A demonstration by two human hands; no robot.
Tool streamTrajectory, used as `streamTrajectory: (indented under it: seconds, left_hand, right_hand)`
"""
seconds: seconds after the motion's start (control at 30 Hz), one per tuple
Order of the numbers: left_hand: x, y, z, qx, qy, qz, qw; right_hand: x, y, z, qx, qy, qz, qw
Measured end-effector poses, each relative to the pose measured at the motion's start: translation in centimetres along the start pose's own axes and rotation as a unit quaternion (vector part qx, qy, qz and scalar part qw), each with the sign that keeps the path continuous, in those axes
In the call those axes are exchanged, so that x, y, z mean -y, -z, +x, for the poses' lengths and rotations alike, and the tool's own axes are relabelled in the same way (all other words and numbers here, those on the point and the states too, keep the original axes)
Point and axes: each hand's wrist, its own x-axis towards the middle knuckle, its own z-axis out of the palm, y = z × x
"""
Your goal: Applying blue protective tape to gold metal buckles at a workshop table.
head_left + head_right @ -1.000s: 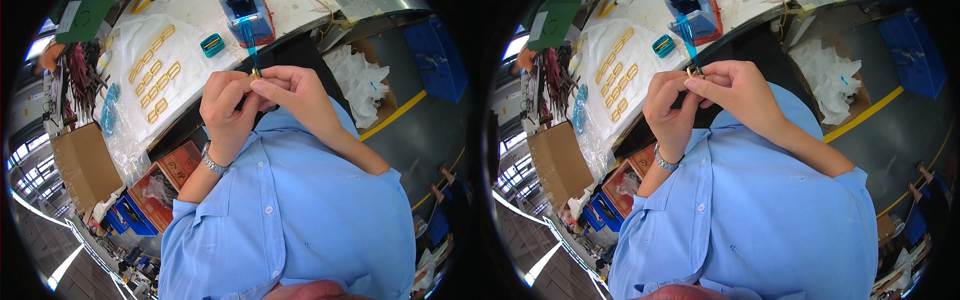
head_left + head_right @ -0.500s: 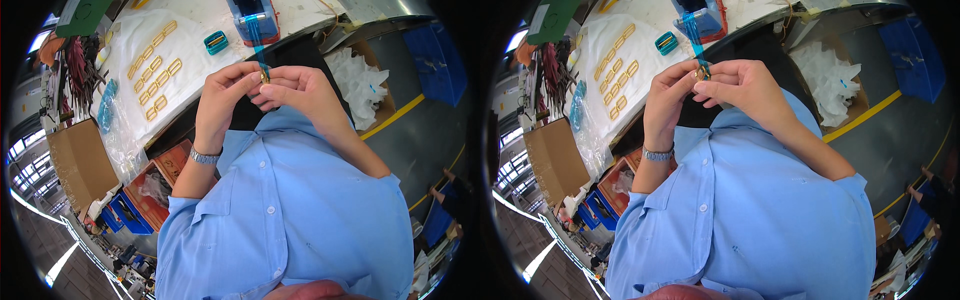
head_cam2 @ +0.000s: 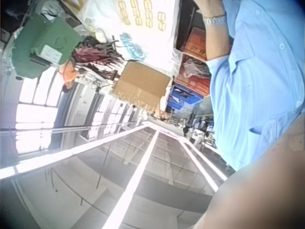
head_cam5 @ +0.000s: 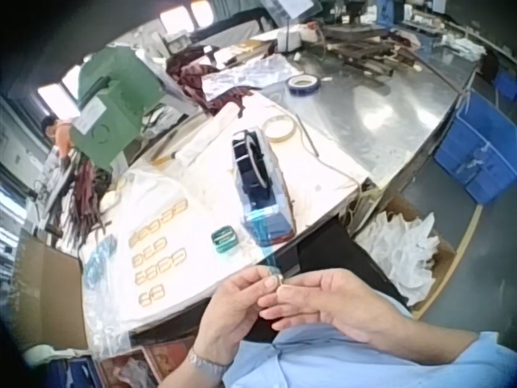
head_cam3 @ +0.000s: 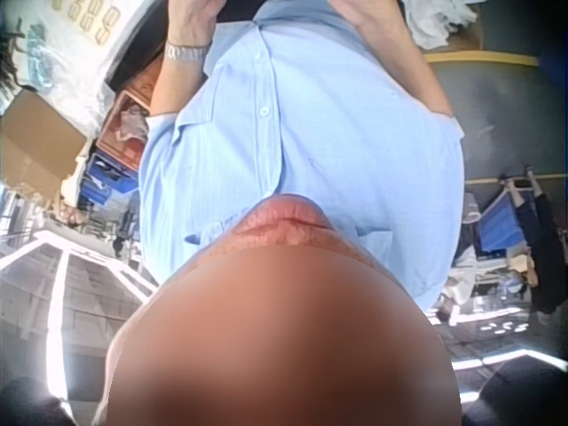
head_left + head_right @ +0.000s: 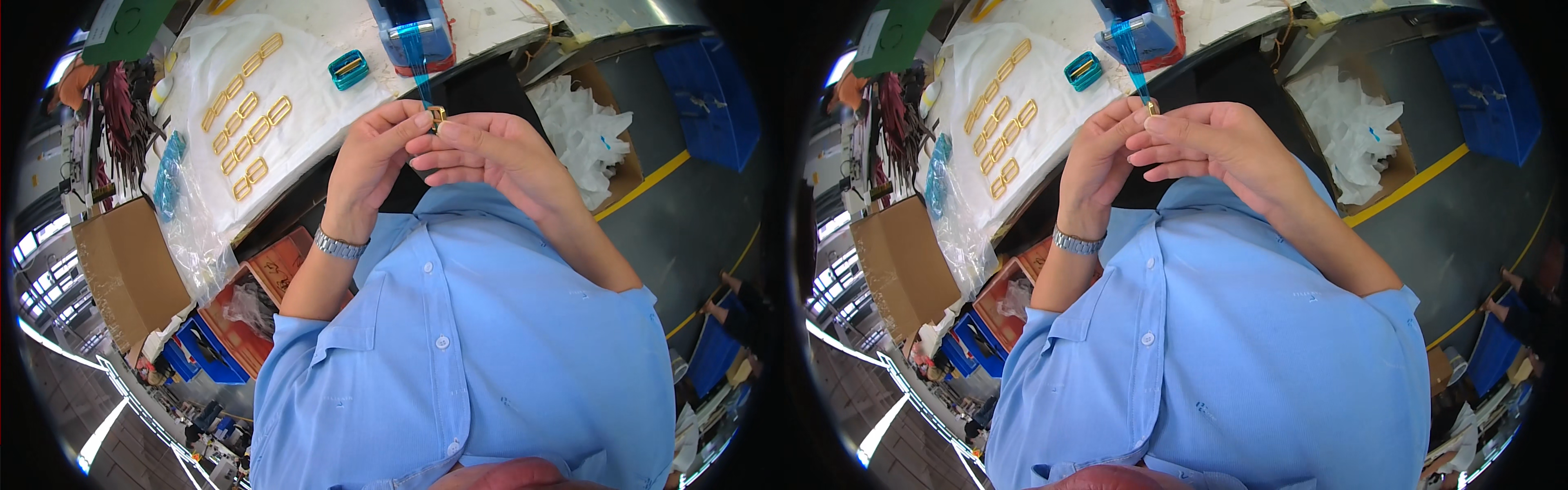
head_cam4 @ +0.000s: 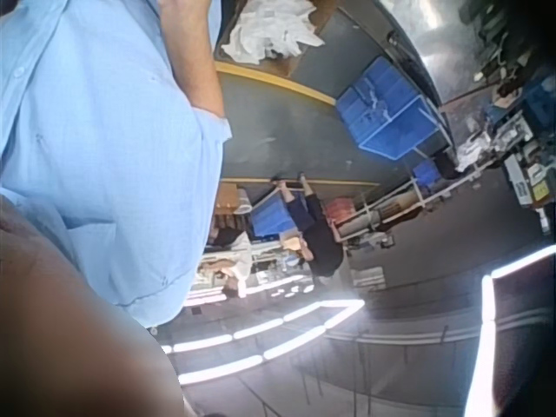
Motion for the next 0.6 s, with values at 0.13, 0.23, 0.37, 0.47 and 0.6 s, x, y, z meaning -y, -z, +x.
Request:
streamTrajectory:
  seconds: [0.13,0.23,0.37,0.47,0.6]
  left_hand:
    - [0.2,-0.3,-0.1,0.003,0.013,-0.009,1.000]
    - [0.6,-0.2,-0.2,0.018,0.027,-0.067,0.997]
    - [1.3,-0.3,-0.2,0.089,0.062,-0.177,0.978]
    - [1.2,-1.1,-0.8,0.058,0.067,-0.202,0.975]
    - [0.4,-2.5,-1.2,-0.001,0.101,-0.245,0.964]
  right_hand:
    - [-0.3,-0.3,-0.3,-0.029,0.015,-0.011,0.999]
    - [-0.3,-0.1,-0.6,-0.033,0.049,-0.083,0.995]
    - [-0.5,0.4,-0.8,-0.054,0.124,-0.206,0.969]
    - [0.4,0.4,-0.1,-0.082,0.159,-0.364,0.914]
    - [-0.1,1.4,1.5,-0.070,0.233,-0.414,0.877]
